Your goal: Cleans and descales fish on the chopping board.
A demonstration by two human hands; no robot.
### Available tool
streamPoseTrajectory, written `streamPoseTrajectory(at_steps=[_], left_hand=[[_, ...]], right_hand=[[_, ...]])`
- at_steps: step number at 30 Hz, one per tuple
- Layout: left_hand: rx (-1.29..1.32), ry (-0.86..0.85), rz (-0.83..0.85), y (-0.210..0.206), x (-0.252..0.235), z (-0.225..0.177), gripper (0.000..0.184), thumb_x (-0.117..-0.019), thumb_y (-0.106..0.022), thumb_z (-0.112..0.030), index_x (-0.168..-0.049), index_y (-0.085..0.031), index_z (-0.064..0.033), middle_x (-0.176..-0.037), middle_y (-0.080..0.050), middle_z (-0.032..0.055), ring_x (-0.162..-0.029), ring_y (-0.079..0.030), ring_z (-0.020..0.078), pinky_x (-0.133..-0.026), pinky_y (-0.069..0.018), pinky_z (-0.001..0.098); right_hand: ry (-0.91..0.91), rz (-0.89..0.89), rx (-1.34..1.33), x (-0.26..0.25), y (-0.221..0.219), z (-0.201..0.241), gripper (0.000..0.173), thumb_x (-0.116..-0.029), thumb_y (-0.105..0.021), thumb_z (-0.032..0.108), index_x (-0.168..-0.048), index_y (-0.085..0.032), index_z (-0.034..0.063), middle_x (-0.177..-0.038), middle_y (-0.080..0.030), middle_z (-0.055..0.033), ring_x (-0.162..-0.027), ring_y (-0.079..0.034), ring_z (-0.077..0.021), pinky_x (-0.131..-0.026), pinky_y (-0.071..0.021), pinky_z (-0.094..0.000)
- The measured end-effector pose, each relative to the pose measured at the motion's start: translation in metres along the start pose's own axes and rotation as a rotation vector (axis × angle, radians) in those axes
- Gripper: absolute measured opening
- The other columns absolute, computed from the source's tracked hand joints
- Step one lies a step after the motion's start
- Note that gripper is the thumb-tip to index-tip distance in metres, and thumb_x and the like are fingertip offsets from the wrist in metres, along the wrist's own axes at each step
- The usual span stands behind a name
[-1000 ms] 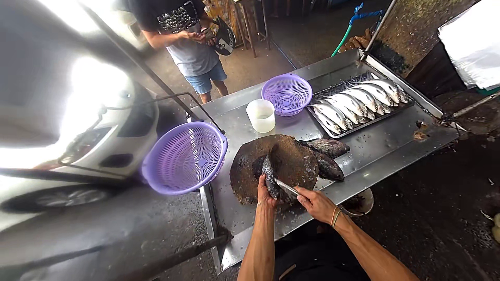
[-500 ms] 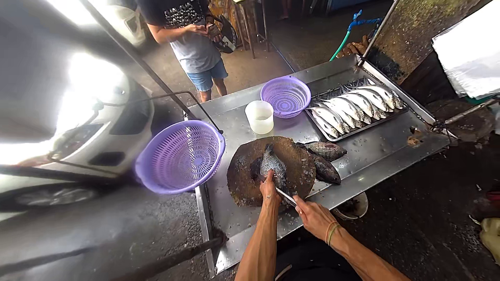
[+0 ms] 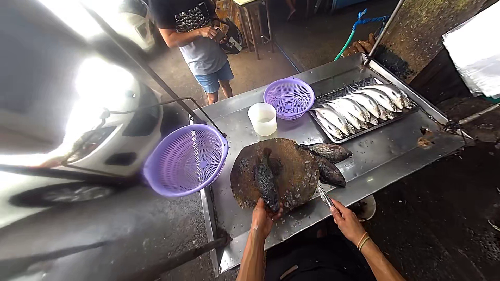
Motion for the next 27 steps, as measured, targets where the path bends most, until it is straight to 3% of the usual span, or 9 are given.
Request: streamPoseTrajectory(at_steps=[3, 5, 8, 11, 14, 21, 23, 24, 27], left_hand=[[-0.192, -0.138, -0.107, 0.019, 0.015, 0.004, 0.043, -0.1136, -0.032, -0.036, -0.135, -0.045, -0.0002, -0.083, -0.068, 0.0183, -0.066, -0.071, 0.0256, -0.060, -0.0608, 0.0378], [-0.315, -0.249, -0.164, 0.026, 0.007, 0.008, 0.041, -0.1105, -0.047, -0.027, -0.141, -0.045, 0.0016, -0.097, -0.064, 0.0194, -0.071, -0.067, 0.0241, -0.064, -0.0590, 0.0392], [-0.439, -0.333, -0.254, 0.023, -0.003, 0.019, 0.046, -0.1053, -0.060, -0.026, -0.140, -0.048, 0.0022, -0.109, -0.065, 0.0224, -0.079, -0.067, 0.0251, -0.068, -0.0575, 0.0412], [-0.584, -0.395, -0.421, 0.002, -0.011, 0.023, 0.065, -0.0969, -0.071, -0.033, -0.143, -0.045, 0.0041, -0.125, -0.062, 0.0291, -0.110, -0.066, 0.0381, -0.091, -0.0555, 0.0558], [-0.701, -0.472, -0.659, -0.029, -0.007, 0.019, 0.080, -0.0864, -0.081, -0.040, -0.142, -0.045, 0.0054, -0.134, -0.059, 0.0290, -0.127, -0.058, 0.0396, -0.107, -0.0468, 0.0560], [-0.804, -0.423, -0.747, -0.068, -0.016, 0.001, 0.076, -0.0830, -0.082, -0.039, -0.144, -0.049, -0.0069, -0.119, -0.070, 0.0232, -0.111, -0.068, 0.0402, -0.093, -0.0531, 0.0607], [-0.607, -0.424, -0.640, -0.058, -0.026, -0.003, 0.068, -0.0824, -0.083, -0.031, -0.138, -0.056, -0.0036, -0.122, -0.068, 0.0235, -0.114, -0.065, 0.0384, -0.096, -0.0515, 0.0593], [-0.440, -0.428, -0.558, -0.050, -0.030, -0.001, 0.060, -0.0834, -0.084, -0.024, -0.133, -0.059, -0.0011, -0.116, -0.070, 0.0215, -0.108, -0.068, 0.0334, -0.093, -0.0547, 0.0541], [0.001, -0.336, -0.290, -0.043, -0.020, 0.010, 0.036, -0.0941, -0.071, -0.012, -0.126, -0.059, 0.0015, -0.099, -0.072, 0.0179, -0.085, -0.072, 0.0250, -0.076, -0.0608, 0.0430]], right_hand=[[-0.099, -0.001, -0.131, 0.013, -0.008, -0.035, 0.046, -0.1101, -0.042, 0.028, -0.151, -0.050, 0.0102, -0.075, -0.060, -0.0092, -0.053, -0.054, -0.0187, -0.052, -0.0505, -0.0392], [-0.119, 0.011, -0.181, 0.014, -0.009, -0.042, 0.046, -0.1100, -0.042, 0.028, -0.152, -0.049, 0.0106, -0.071, -0.058, -0.0078, -0.049, -0.051, -0.0177, -0.048, -0.0486, -0.0375], [-0.048, 0.054, -0.118, 0.007, -0.009, -0.031, 0.048, -0.1094, -0.042, 0.030, -0.152, -0.048, 0.0104, -0.073, -0.060, -0.0084, -0.052, -0.054, -0.0189, -0.051, -0.0508, -0.0396], [0.075, 0.119, 0.007, -0.007, -0.007, -0.004, 0.050, -0.1094, -0.041, 0.031, -0.154, -0.047, 0.0092, -0.086, -0.067, -0.0127, -0.064, -0.062, -0.0227, -0.066, -0.0561, -0.0450], [0.191, 0.161, 0.079, -0.028, -0.004, 0.022, 0.051, -0.1079, -0.040, 0.033, -0.153, -0.048, 0.0105, -0.098, -0.072, -0.0153, -0.079, -0.070, -0.0260, -0.081, -0.0578, -0.0491], [0.191, 0.433, 0.113, -0.063, -0.003, 0.040, 0.048, -0.1093, -0.037, 0.030, -0.155, -0.042, 0.0141, -0.095, -0.069, -0.0134, -0.077, -0.067, -0.0255, -0.078, -0.0565, -0.0466], [0.211, 0.512, 0.093, -0.070, -0.001, 0.044, 0.050, -0.1095, -0.037, 0.030, -0.157, -0.039, 0.0152, -0.091, -0.067, -0.0116, -0.068, -0.064, -0.0227, -0.069, -0.0562, -0.0431], [0.227, 0.544, 0.094, -0.073, 0.000, 0.049, 0.051, -0.1096, -0.036, 0.029, -0.159, -0.036, 0.0161, -0.091, -0.068, -0.0118, -0.067, -0.063, -0.0224, -0.067, -0.0563, -0.0427], [0.327, 0.504, 0.152, -0.096, 0.008, 0.082, 0.052, -0.1099, -0.036, 0.028, -0.160, -0.036, 0.0159, -0.095, -0.070, -0.0144, -0.073, -0.066, -0.0254, -0.076, -0.0569, -0.0462]])
Point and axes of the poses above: each hand's wrist, its own x-axis away from the middle knuckle, its own y-axis out of the back of the hand, z = x × y, the point moved 4 cm from there along -x, towards the middle knuckle
